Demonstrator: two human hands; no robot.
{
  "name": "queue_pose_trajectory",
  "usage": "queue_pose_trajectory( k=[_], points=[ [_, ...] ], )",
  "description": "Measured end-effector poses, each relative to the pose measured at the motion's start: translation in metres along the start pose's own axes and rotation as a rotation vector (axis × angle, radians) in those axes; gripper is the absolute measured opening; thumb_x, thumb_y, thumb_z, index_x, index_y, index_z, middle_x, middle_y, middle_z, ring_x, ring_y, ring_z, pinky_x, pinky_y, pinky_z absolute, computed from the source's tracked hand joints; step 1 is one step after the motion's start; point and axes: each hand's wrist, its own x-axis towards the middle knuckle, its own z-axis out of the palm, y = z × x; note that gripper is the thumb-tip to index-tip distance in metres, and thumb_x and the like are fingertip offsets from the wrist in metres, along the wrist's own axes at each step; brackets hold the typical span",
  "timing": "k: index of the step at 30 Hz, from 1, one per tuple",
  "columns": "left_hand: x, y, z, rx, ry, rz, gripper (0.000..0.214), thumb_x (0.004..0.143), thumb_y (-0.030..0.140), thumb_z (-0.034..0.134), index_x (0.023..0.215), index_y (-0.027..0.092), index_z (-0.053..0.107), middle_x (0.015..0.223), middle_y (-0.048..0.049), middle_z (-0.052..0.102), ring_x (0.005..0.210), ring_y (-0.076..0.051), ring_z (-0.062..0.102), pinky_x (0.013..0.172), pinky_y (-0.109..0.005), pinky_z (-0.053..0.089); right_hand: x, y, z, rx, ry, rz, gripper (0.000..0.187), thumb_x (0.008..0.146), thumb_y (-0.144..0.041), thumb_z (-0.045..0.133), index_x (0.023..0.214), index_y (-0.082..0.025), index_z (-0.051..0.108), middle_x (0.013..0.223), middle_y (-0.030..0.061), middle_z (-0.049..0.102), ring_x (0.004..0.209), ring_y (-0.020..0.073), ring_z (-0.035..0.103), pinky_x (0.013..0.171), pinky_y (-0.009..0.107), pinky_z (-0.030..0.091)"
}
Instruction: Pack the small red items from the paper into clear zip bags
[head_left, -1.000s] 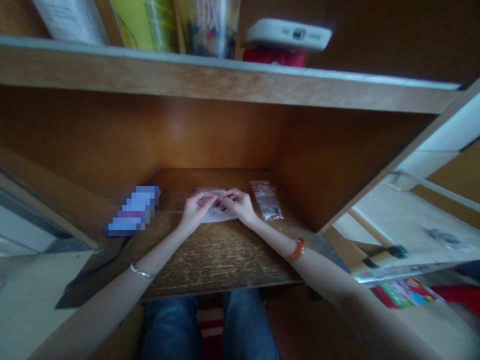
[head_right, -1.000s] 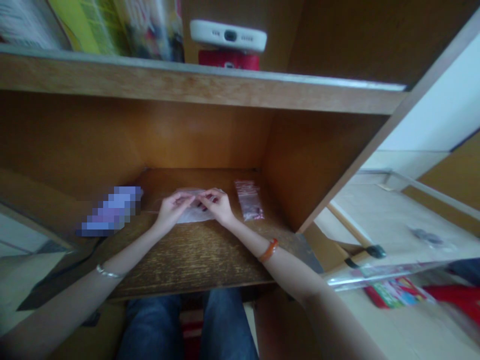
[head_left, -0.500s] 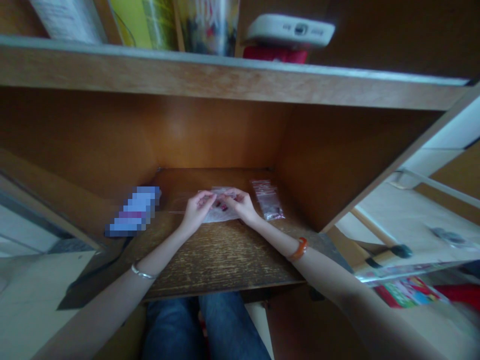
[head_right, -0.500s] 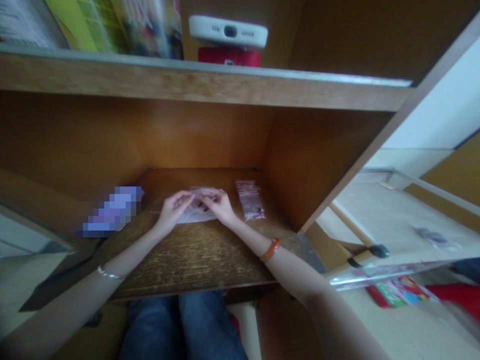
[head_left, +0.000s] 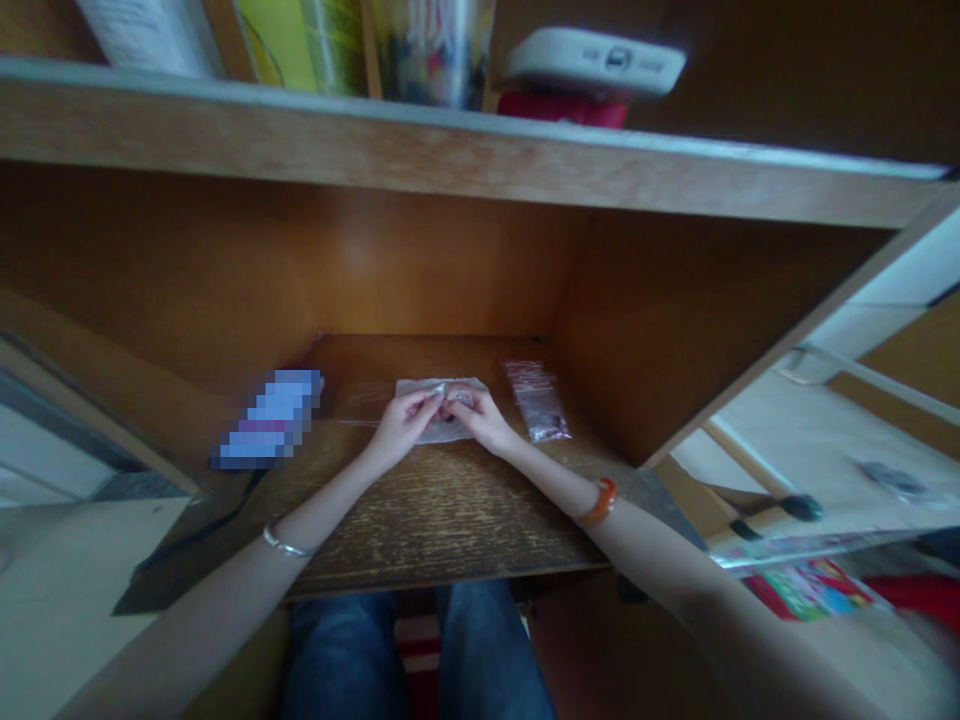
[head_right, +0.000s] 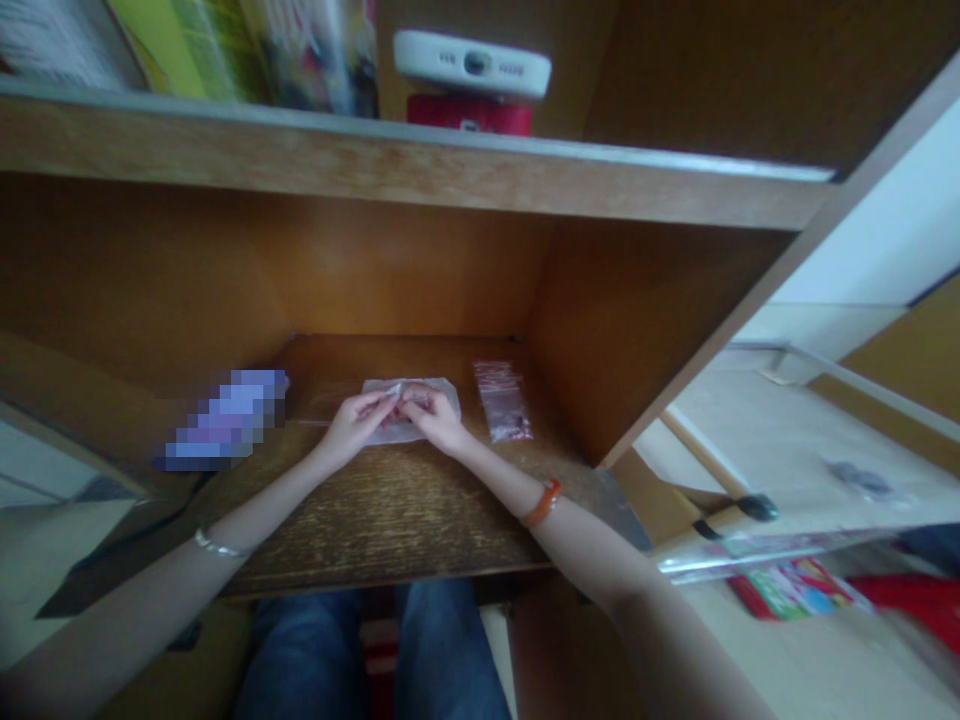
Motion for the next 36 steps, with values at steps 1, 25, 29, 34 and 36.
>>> queue_pose_trajectory(
  k=[1,25,29,34,36],
  points=[
    [0.000,0.000,0.000,0.002,0.000,-0.004,0.036,0.081,0.051,0.058,0.075,0.018,0.067,0.069,-0.0046,0.066,0.061,-0.017,0.057,0.055,-0.027,0.045,0.000,0.000,0.000,-0.005,-0.002,0.004,0.024,0.085,-0.033,0.052,0.066,-0.019,0.056,0.068,-0.0006,0.059,0.069,0.0132,0.056,0.073,0.027,0.046],
    [0.000,0.007,-0.004,0.114,0.044,-0.035,0.039,0.081,0.049,0.057,0.059,0.017,0.057,0.052,0.0025,0.048,0.050,-0.011,0.044,0.048,-0.023,0.032,-0.002,0.001,0.005,0.012,0.080,0.035,0.048,0.082,-0.045,0.056,0.053,-0.021,0.027,0.056,-0.0046,0.032,0.052,0.0083,0.031,0.051,0.023,0.027],
    [-0.001,0.009,-0.003,0.055,0.063,-0.096,0.038,0.077,0.050,0.059,0.060,0.016,0.057,0.052,0.0025,0.050,0.049,-0.010,0.046,0.049,-0.022,0.035,-0.003,0.003,0.006,0.036,0.073,0.012,0.051,0.082,-0.044,0.057,0.051,-0.020,0.025,0.054,-0.0054,0.031,0.052,0.0070,0.029,0.050,0.023,0.024],
    [-0.001,0.012,-0.002,-0.027,0.114,-0.106,0.035,0.075,0.049,0.061,0.067,0.015,0.060,0.059,0.0008,0.056,0.056,-0.012,0.053,0.053,-0.023,0.042,-0.004,0.001,0.005,0.036,-0.012,0.013,0.054,0.082,-0.044,0.059,0.050,-0.020,0.023,0.052,-0.0070,0.023,0.050,0.0060,0.021,0.049,0.024,0.018],
    [0.000,0.012,-0.002,-0.049,0.163,-0.091,0.033,0.074,0.048,0.063,0.076,0.015,0.063,0.071,-0.0020,0.063,0.066,-0.015,0.059,0.061,-0.024,0.046,-0.005,-0.002,0.006,0.033,-0.083,0.024,0.055,0.081,-0.043,0.060,0.050,-0.020,0.021,0.052,-0.0076,0.020,0.049,0.0057,0.018,0.049,0.024,0.016]
  ],
)
